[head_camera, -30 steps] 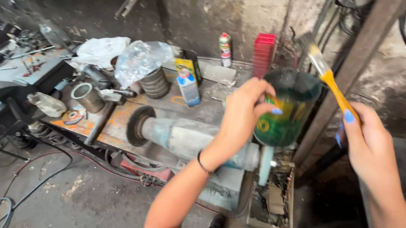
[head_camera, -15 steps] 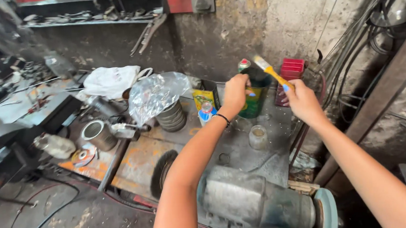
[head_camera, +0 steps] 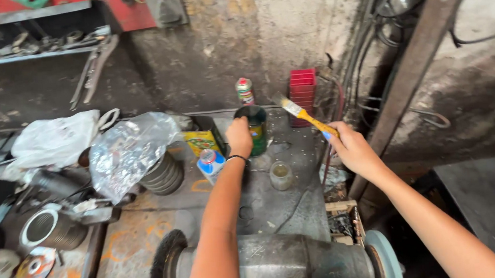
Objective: Cleaning a motorcycle piston using a brush and a bench grinder
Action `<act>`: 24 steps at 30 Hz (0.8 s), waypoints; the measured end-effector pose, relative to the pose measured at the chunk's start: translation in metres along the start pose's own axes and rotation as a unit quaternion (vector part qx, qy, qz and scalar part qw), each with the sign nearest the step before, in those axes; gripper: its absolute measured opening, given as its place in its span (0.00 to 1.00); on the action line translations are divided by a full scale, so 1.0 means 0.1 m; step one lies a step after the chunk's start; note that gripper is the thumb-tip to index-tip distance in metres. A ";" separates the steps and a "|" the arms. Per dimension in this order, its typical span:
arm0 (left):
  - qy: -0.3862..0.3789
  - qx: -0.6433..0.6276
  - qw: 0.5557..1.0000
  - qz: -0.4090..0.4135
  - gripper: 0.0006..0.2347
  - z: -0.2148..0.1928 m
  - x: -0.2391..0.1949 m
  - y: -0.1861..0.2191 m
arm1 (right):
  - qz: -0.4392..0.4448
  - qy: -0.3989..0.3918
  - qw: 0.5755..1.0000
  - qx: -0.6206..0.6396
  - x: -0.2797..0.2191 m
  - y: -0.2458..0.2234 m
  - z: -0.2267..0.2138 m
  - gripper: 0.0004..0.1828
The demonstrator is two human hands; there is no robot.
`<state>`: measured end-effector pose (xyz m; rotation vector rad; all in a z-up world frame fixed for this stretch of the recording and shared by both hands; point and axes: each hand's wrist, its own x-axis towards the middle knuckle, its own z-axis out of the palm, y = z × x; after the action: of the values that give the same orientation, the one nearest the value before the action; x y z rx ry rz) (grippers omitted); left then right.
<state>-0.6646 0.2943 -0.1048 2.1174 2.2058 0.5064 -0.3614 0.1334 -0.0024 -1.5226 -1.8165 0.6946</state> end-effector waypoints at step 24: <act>0.143 -0.058 0.937 0.312 0.19 -2.30 -3.68 2.14 | 0.250 0.199 0.948 0.001 -3.63 0.87 -1.76 0.17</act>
<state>-0.4921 -0.1100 0.0975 2.8022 1.4952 0.9986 -0.1333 -0.2104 -0.0092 -1.9816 -1.1374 0.5592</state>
